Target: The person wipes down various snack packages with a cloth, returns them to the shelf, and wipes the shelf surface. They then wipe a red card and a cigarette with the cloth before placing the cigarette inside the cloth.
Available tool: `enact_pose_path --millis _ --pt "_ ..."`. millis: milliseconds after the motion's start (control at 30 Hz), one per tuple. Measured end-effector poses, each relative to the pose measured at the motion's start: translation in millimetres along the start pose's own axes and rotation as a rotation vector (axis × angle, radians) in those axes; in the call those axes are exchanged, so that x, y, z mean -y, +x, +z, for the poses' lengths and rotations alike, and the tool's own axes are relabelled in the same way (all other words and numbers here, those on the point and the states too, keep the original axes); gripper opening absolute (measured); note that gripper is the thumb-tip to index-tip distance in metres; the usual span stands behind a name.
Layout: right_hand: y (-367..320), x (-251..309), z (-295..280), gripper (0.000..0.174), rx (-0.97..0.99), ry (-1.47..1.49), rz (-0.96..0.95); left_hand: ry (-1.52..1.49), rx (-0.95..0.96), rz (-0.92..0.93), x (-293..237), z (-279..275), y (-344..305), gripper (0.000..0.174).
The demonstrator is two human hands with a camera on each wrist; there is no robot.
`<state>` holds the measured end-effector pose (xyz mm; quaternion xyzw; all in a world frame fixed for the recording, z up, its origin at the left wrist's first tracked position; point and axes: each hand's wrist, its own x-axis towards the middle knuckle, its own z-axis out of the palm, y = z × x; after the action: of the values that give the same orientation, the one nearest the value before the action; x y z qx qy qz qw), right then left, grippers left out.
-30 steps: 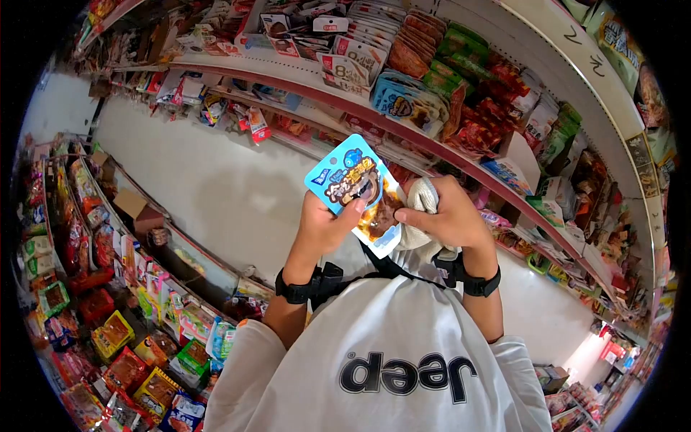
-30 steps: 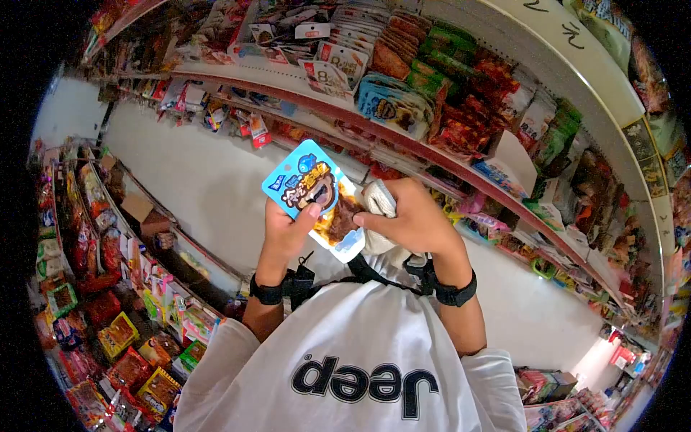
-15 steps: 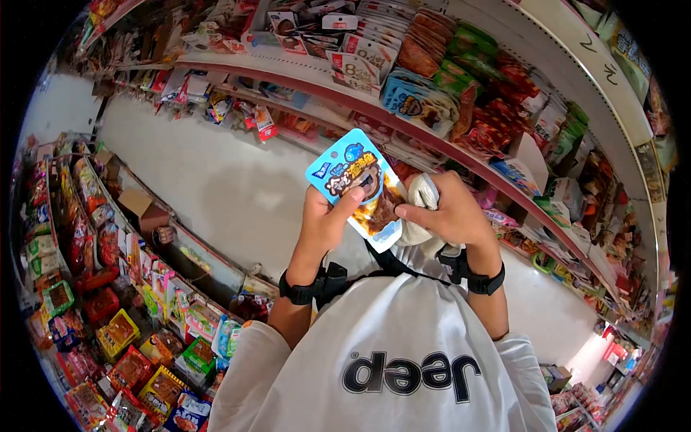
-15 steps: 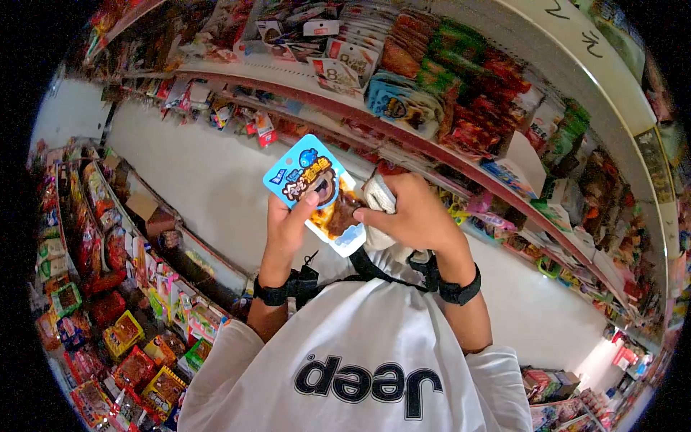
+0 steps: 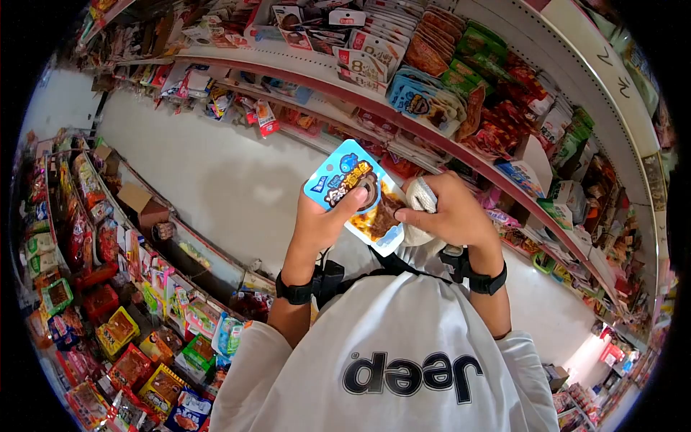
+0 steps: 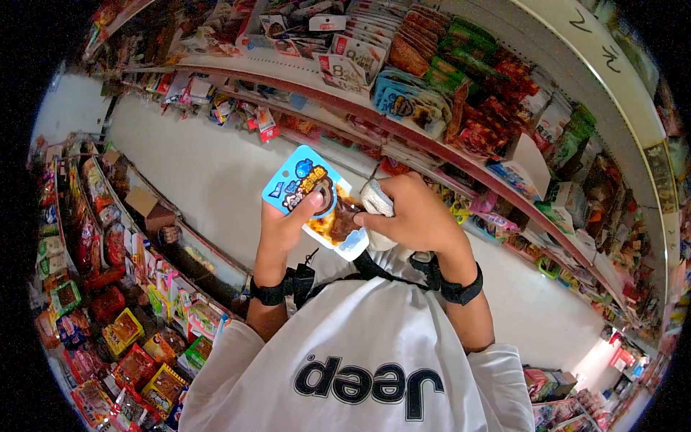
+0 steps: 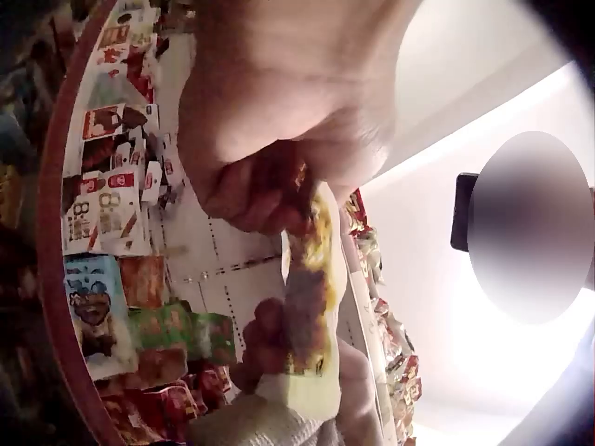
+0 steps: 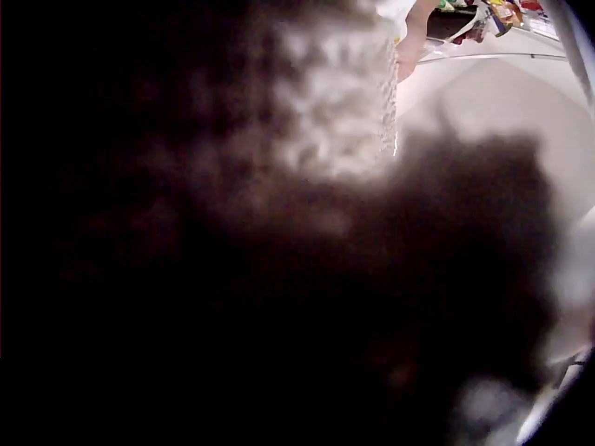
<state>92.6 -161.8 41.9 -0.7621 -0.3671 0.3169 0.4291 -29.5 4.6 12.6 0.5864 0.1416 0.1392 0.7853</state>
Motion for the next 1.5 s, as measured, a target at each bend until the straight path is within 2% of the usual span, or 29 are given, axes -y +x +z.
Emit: enact_pose_path --millis 200,267,467,667,767,867,967,1067,1167,1333,1500 --pt "3.9 -0.8 3.7 0.033 -0.02 -0.045 -0.006 -0.032 -0.06 0.037 6.6 2.0 2.5 0.024" --pt "5.8 -7.0 3.7 0.032 -0.031 -0.125 -0.017 -0.074 -0.104 0.011 5.9 6.4 4.6 0.023" --pt "10.0 3.6 7.6 0.03 -0.044 -0.097 -0.016 -0.115 -0.219 -0.018 6.9 9.3 13.0 0.018" --pt "9.3 4.6 12.5 0.027 -0.034 -0.147 0.004 -0.135 -0.188 -0.047 4.8 5.0 13.2 0.019" --pt "9.5 1.2 15.1 0.026 -0.081 -0.213 -0.062 -0.101 -0.194 -0.025 4.2 4.3 12.7 0.018" --pt "11.1 8.2 11.5 0.026 -0.038 -0.173 -0.021 -0.058 -0.219 -0.018 4.2 5.5 12.3 0.017" --pt "9.5 6.7 9.6 0.026 -0.01 -0.208 -0.083 -0.087 -0.184 -0.012 4.9 5.7 11.9 0.016" --pt "14.1 8.1 -3.6 0.023 0.045 -0.187 0.013 -0.045 -0.128 -0.032 4.5 4.3 9.3 0.015" --pt "21.7 14.5 -8.0 0.026 -0.045 0.088 -0.012 -0.029 -0.112 -0.037 -0.3 9.6 7.5 0.015" --pt "27.5 16.7 -8.8 0.027 0.055 -0.104 0.031 0.108 -0.029 -0.086 -1.6 14.0 8.0 0.015" --pt "23.3 14.6 -6.1 0.026 0.08 0.03 0.106 0.021 0.061 -0.152 3.5 8.3 6.8 0.018"
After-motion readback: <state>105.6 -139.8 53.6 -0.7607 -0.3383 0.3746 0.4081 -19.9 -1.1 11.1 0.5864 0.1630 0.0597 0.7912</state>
